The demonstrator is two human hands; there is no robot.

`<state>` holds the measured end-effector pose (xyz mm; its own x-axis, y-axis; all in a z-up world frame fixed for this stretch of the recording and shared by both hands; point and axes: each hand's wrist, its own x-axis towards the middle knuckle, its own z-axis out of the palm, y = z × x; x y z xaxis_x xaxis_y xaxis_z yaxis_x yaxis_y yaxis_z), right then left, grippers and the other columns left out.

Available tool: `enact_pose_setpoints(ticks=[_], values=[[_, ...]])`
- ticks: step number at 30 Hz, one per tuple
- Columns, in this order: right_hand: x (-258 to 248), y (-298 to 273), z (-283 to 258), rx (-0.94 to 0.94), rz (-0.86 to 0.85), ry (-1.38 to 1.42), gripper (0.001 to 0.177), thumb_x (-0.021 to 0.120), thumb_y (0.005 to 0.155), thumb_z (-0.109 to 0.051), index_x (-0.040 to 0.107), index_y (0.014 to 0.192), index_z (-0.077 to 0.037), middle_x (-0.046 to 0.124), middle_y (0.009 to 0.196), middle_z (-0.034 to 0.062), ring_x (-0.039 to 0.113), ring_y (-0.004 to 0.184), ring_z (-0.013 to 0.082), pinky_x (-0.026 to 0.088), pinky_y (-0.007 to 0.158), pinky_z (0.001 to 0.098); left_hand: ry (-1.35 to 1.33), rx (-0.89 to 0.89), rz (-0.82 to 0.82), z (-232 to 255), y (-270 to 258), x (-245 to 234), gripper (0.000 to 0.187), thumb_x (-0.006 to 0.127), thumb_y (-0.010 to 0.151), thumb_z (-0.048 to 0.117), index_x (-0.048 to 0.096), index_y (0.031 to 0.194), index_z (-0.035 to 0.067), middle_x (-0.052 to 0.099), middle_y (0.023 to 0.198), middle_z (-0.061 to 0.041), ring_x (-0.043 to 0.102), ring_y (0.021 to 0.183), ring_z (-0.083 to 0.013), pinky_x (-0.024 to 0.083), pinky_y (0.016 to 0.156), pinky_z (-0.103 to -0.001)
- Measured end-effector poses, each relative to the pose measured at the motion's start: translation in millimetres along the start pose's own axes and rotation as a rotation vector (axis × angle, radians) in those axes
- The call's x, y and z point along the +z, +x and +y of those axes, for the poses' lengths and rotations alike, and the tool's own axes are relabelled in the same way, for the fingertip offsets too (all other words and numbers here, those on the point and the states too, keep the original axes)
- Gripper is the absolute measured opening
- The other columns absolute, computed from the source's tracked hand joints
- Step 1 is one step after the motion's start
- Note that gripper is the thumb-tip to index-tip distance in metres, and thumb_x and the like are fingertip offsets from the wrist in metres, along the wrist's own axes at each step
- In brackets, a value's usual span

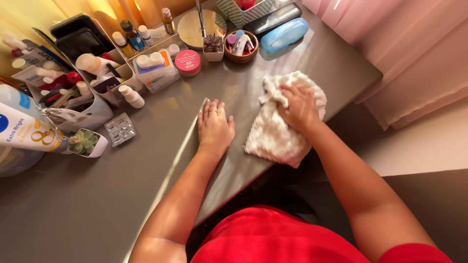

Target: The person wipes a small pink jar and several small white containers with a white cloth on a cluttered countertop. They then wipe the countertop surface itself and walk to another area while holding the cloth.

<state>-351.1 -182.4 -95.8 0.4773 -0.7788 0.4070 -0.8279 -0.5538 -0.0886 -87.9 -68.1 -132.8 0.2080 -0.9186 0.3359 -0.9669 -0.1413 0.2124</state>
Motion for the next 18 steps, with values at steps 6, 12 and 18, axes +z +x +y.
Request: enact_pose_setpoints(ticks=[6,12,18], values=[[-16,0,-79,-0.204,-0.070,0.083,0.040,0.059,0.094,-0.050,0.078,0.109,-0.019,0.067,0.122,-0.0011,0.061,0.115,0.0307,0.050,0.093,0.0493,0.025,0.065,0.140,4,-8,-10,0.055,0.058,0.092,0.039,0.061,0.137,0.007,0.056,0.146,-0.013,0.044,0.146,-0.0290,0.036,0.116,-0.049],[15,43,-105,-0.280,-0.143,0.014,0.049,0.050,0.100,-0.054,0.073,0.127,-0.021,0.051,0.107,-0.0040,0.055,0.101,0.0233,0.045,0.085,0.0424,0.003,0.083,0.174,5,-6,-12,0.060,0.061,0.087,0.036,0.060,0.138,0.003,0.057,0.144,-0.017,0.046,0.144,-0.0328,0.036,0.115,-0.052],[43,112,-129,-0.238,-0.222,-0.017,0.049,0.049,0.099,-0.052,0.078,0.105,-0.014,0.049,0.111,-0.0022,0.052,0.105,0.0256,0.045,0.085,0.0444,-0.084,0.068,0.059,0,0,-20,0.075,0.067,0.075,0.032,0.053,0.143,0.005,0.052,0.144,-0.015,0.043,0.145,-0.0339,0.034,0.117,-0.052]])
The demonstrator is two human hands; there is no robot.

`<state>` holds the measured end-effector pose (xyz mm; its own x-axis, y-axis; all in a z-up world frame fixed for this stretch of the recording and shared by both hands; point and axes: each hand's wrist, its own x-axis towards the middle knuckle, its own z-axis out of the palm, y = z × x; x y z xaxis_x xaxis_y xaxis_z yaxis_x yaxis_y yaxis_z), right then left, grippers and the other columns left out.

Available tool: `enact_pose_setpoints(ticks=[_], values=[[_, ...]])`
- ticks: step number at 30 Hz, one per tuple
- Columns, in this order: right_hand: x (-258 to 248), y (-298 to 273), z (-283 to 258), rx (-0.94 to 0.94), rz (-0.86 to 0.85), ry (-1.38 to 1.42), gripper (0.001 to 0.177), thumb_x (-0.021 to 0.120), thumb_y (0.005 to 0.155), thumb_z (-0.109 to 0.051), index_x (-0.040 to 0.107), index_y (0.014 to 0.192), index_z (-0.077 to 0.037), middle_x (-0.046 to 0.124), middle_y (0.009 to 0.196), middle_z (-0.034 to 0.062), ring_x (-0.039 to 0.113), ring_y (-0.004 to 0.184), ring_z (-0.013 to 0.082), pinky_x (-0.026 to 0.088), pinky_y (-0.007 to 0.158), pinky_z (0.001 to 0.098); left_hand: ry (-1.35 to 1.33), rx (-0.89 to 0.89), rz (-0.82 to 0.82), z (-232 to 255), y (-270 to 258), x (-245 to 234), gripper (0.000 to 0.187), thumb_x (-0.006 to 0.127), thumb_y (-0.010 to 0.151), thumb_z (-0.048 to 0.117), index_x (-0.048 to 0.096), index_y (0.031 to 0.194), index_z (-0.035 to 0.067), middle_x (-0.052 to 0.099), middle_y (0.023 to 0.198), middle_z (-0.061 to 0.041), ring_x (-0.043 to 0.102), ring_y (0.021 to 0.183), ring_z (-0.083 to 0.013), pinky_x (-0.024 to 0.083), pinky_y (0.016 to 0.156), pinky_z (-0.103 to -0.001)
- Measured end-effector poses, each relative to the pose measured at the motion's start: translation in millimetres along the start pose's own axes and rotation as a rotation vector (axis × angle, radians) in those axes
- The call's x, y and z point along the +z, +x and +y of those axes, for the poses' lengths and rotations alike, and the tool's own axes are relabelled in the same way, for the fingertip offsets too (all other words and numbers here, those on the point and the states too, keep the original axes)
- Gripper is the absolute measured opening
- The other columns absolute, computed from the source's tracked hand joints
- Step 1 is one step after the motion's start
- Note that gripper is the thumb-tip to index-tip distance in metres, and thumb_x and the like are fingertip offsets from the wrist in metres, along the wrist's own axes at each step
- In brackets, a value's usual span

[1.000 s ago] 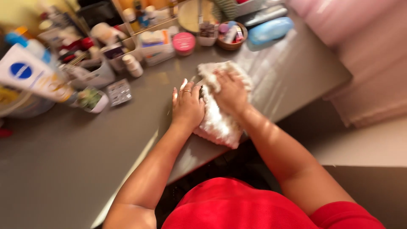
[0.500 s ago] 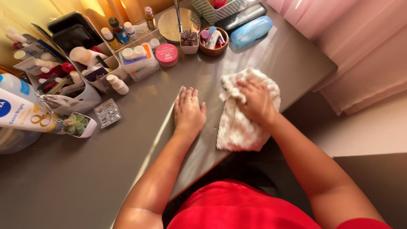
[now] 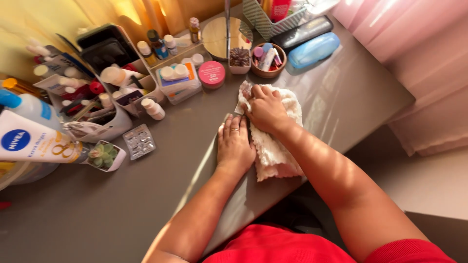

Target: The person wipes a small pink jar and several small white containers with a white cloth on a cluttered countertop. They then wipe the countertop surface itself and walk to another area while holding the cloth.

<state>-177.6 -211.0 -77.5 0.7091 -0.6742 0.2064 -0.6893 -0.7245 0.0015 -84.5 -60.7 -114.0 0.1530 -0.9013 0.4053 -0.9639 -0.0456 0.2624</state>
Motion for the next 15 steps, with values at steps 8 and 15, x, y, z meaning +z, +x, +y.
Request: enact_pose_setpoints(ticks=[8,15], values=[[-8,-35,-7,0.020,-0.059,0.009,0.052,0.050,0.098,-0.051,0.065,0.138,-0.022,0.052,0.111,0.0016,0.056,0.108,0.0279,0.047,0.085,0.0465,-0.119,-0.043,-0.017,-4,4,-1,0.070,0.065,0.078,0.029,0.052,0.142,0.004,0.051,0.140,-0.015,0.044,0.142,-0.0343,0.034,0.119,-0.050],[-33,-121,-23,-0.048,0.063,-0.036,0.039,0.055,0.095,-0.045,0.074,0.114,-0.017,0.057,0.104,0.0013,0.061,0.094,0.0268,0.049,0.073,0.0423,-0.153,-0.056,0.005,-3,2,0,0.064,0.066,0.081,0.029,0.058,0.138,0.002,0.055,0.136,-0.015,0.047,0.140,-0.0335,0.034,0.118,-0.049]])
